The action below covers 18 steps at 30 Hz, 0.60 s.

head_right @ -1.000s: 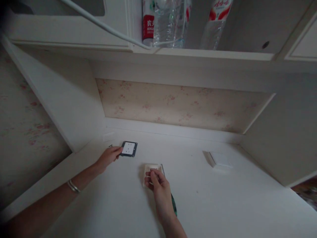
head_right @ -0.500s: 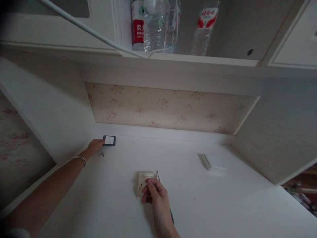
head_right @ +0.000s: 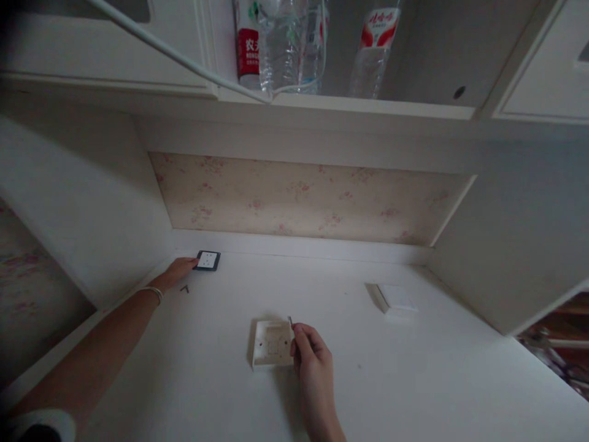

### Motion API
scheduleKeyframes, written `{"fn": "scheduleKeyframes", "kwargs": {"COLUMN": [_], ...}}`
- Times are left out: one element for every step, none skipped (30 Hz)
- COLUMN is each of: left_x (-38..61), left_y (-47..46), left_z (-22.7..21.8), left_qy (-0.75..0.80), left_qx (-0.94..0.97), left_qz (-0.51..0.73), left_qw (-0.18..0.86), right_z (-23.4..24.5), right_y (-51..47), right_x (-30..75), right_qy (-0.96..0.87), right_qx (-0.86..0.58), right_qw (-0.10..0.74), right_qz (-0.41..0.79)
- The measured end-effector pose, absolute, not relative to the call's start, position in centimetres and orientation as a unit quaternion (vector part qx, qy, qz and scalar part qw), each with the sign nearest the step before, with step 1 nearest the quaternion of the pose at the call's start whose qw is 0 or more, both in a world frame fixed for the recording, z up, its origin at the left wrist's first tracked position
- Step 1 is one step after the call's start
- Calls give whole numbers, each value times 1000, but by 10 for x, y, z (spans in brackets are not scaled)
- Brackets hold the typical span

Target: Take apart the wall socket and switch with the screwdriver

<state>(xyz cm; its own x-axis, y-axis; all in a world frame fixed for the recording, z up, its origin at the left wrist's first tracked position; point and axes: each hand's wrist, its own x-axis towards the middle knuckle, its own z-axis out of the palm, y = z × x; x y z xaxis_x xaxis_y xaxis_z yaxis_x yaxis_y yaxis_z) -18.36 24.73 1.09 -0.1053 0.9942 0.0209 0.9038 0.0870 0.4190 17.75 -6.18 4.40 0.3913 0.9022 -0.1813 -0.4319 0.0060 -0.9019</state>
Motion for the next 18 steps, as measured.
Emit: {"fn": "scheduleKeyframes", "kwargs": {"left_x": [-183, -182, -182, -181, -181, -180, -180, -180, -180, -180, -180, -180, -180, -179, -176, -172, -165, -156], "left_y": [247, 247, 248, 248, 248, 248, 247, 246, 245, 243, 241, 239, 237, 234, 230, 224, 217, 206], "left_z": [11, 12, 12, 13, 13, 13, 13, 13, 14, 15, 17, 20, 24, 28, 33, 37, 42, 46], "left_qy": [722, 722, 725, 730, 737, 745, 752, 758, 762, 765, 767, 769, 771, 772, 771, 767, 757, 742], "left_qx": [657, 657, 655, 650, 643, 635, 627, 621, 615, 611, 609, 606, 603, 601, 601, 605, 614, 629], "left_qz": [169, 170, 171, 173, 175, 177, 179, 182, 185, 188, 190, 192, 194, 197, 201, 208, 216, 225], "left_qw": [136, 133, 128, 120, 112, 102, 93, 84, 77, 72, 68, 65, 63, 60, 57, 54, 51, 49], "right_z": [43, 43, 42, 40, 39, 38, 37, 36, 35, 35, 35, 35, 36, 36, 37, 38, 38, 38], "right_y": [-62, -62, -62, -61, -61, -61, -60, -60, -59, -59, -58, -58, -58, -59, -59, -59, -59, -59], "right_x": [177, 177, 177, 176, 176, 176, 176, 177, 177, 178, 179, 180, 182, 184, 186, 189, 192, 196], "right_qy": [-236, -239, -243, -248, -252, -255, -257, -258, -260, -262, -263, -263, -261, -258, -253, -249, -246, -249], "right_qx": [-496, -494, -494, -493, -493, -494, -495, -496, -497, -498, -499, -500, -501, -503, -505, -508, -511, -517], "right_qw": [666, 663, 658, 655, 652, 651, 650, 650, 650, 650, 651, 652, 655, 659, 663, 668, 673, 675], "right_qz": [504, 510, 513, 516, 517, 517, 516, 515, 513, 511, 508, 505, 501, 496, 490, 483, 475, 465]}}
